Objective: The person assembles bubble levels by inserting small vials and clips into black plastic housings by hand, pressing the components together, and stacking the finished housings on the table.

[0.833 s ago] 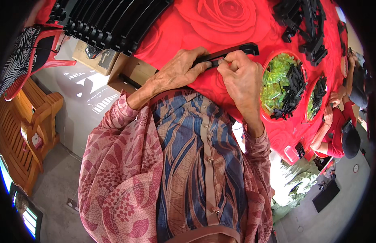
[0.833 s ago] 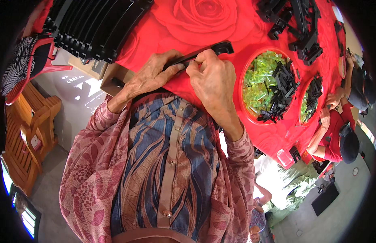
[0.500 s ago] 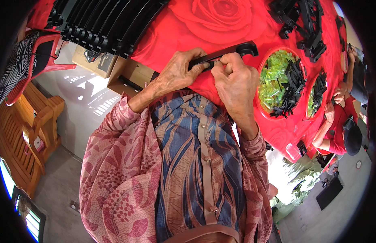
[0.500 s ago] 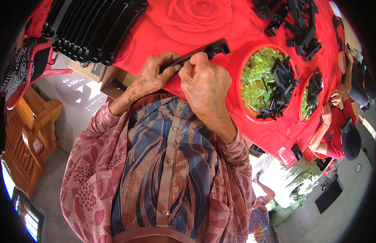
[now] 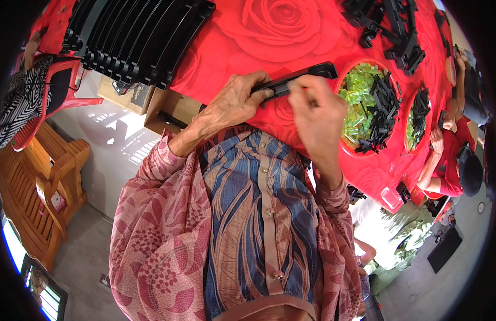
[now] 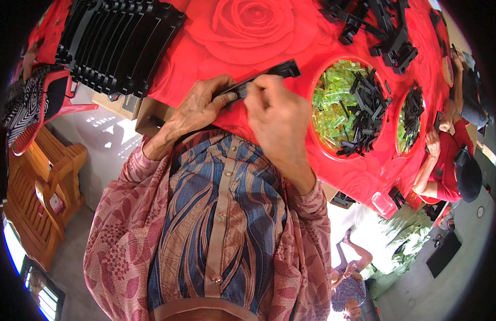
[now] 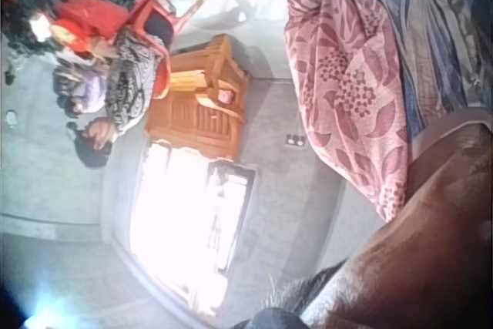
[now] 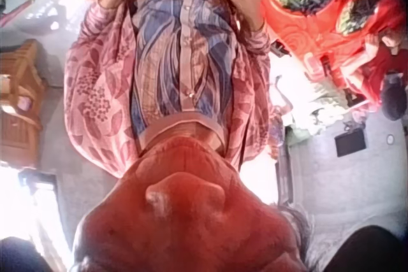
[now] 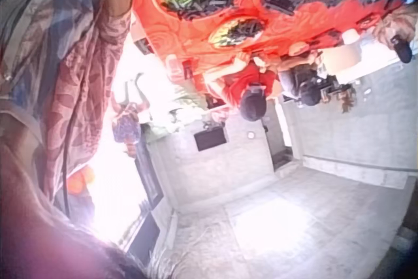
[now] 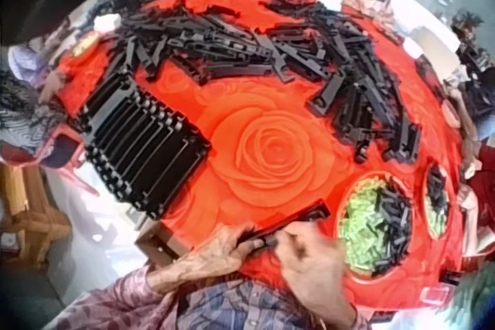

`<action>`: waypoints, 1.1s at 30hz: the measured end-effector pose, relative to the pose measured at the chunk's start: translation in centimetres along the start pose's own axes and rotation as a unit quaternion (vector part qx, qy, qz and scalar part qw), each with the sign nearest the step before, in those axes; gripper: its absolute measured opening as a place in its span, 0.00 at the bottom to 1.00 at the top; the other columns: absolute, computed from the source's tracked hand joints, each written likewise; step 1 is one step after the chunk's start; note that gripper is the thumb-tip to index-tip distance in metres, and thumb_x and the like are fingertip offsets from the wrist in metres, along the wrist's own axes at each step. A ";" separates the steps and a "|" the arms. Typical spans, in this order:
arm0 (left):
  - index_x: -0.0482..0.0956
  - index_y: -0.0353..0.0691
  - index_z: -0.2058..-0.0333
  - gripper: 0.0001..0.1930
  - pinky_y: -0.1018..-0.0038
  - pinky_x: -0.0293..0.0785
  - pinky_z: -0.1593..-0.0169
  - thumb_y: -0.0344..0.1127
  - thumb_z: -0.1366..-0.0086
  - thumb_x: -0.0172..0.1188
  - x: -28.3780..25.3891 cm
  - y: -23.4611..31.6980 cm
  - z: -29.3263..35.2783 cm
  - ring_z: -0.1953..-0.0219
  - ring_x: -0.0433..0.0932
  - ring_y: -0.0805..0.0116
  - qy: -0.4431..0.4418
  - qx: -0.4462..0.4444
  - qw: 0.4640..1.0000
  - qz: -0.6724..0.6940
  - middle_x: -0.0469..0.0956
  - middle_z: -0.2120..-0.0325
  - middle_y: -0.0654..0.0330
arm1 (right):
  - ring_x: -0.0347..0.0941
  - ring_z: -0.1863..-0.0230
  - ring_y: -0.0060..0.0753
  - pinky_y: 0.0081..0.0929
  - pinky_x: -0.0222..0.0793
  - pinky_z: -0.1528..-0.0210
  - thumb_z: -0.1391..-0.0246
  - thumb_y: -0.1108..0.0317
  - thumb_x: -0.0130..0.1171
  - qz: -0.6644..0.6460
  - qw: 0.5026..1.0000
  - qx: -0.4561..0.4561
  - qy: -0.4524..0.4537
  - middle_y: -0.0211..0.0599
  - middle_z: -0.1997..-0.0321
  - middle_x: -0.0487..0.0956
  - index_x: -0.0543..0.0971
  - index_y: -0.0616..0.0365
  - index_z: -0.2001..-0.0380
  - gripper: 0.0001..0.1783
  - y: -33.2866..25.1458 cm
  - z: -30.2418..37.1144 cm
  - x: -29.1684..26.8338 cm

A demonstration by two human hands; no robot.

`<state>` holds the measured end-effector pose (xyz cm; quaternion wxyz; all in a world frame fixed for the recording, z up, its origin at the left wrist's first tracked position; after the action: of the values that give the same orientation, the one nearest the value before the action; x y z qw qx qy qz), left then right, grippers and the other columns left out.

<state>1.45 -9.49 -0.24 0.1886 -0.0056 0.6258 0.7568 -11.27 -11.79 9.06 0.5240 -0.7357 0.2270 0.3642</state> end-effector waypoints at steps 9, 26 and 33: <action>0.76 0.33 0.59 0.07 0.77 0.64 0.72 0.29 0.33 0.53 1.2 -0.9 0.2 0.77 0.66 0.79 -0.116 -0.043 0.992 0.032 0.69 0.81 0.66 | 0.72 0.68 0.28 0.30 0.71 0.65 0.38 0.60 0.57 -0.238 0.957 0.133 -0.101 0.39 0.69 0.76 0.76 0.68 0.57 0.19 4.8 -1.0 -2.5; 0.78 0.31 0.63 0.10 0.72 0.60 0.76 0.34 0.35 0.59 1.8 -1.7 0.8 0.81 0.64 0.76 -0.093 -0.042 0.994 0.025 0.66 0.85 0.61 | 0.70 0.75 0.14 0.16 0.67 0.77 0.46 0.71 0.66 -0.289 0.922 0.153 -0.206 0.31 0.68 0.77 0.79 0.64 0.59 0.12 6.6 1.4 1.4; 0.78 0.32 0.61 0.10 0.62 0.66 0.72 0.33 0.36 0.58 1.0 -0.8 0.5 0.80 0.73 0.58 -0.113 -0.017 0.990 -0.086 0.71 0.84 0.48 | 0.74 0.72 0.23 0.24 0.70 0.70 0.53 0.71 0.69 -0.258 0.929 0.144 -0.224 0.36 0.63 0.81 0.81 0.63 0.59 0.16 6.8 2.0 2.6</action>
<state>0.89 -8.64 -1.13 0.3228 0.0230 0.5847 0.7439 -15.05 -12.19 2.58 0.7371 -0.5852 -0.0442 0.3351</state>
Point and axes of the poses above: each hand's wrist, its own z-axis away from the middle knuckle, its own x-axis out of the palm, y = z × x, the point moved 9 cm from there along -z, towards the middle knuckle
